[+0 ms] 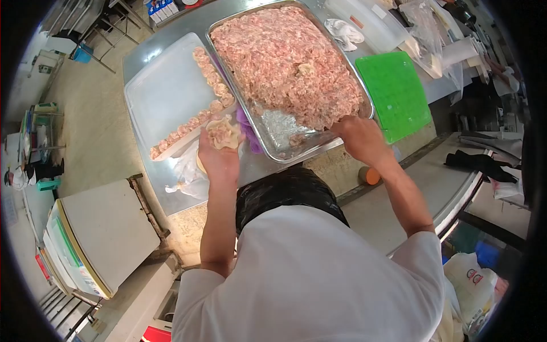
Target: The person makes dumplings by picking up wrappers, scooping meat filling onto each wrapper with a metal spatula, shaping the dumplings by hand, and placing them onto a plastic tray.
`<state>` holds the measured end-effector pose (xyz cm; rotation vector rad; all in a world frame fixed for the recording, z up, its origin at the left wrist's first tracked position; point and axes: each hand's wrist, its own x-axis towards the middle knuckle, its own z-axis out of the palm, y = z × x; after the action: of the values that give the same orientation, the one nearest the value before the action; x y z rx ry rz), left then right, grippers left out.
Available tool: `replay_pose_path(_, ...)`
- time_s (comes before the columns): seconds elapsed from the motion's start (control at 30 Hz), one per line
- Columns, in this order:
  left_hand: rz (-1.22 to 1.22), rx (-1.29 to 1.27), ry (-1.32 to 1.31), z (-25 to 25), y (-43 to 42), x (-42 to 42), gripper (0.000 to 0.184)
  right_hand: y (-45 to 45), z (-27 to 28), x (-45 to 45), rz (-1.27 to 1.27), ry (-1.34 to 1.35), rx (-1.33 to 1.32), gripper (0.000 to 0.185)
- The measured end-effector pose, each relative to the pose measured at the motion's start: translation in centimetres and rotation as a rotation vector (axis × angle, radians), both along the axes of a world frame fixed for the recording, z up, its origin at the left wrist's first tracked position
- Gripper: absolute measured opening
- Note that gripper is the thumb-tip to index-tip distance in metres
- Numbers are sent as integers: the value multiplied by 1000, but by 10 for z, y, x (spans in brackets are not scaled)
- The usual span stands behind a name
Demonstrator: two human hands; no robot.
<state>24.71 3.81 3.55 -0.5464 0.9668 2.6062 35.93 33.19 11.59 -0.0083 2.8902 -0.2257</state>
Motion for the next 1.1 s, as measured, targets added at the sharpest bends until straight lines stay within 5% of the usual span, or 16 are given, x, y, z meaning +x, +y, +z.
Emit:
replay_pose_path(0.23, -115, 125, 56, -8, -29, 10, 44, 6, -3, -4, -3, -2, 75, 23)
replay_pose_path(0.43, 108, 1, -138, 10, -15, 17, 46, -2, -19, -9, -44, -78, 131, 26)
replay_pose_path(0.77, -145, 97, -87, -25, -41, 23, 53, 14, -17, -12, 41, -76, 117, 21)
replay_pose_path(0.97, -1, -15, -117, 0, -17, 22, 53, 40, -30, -22, 235, -38, -18, 10)
replay_pose_path(1.1, -27, 92, -109, -14, -23, 16, 56, 58, -47, -24, 127, -140, -219, 12)
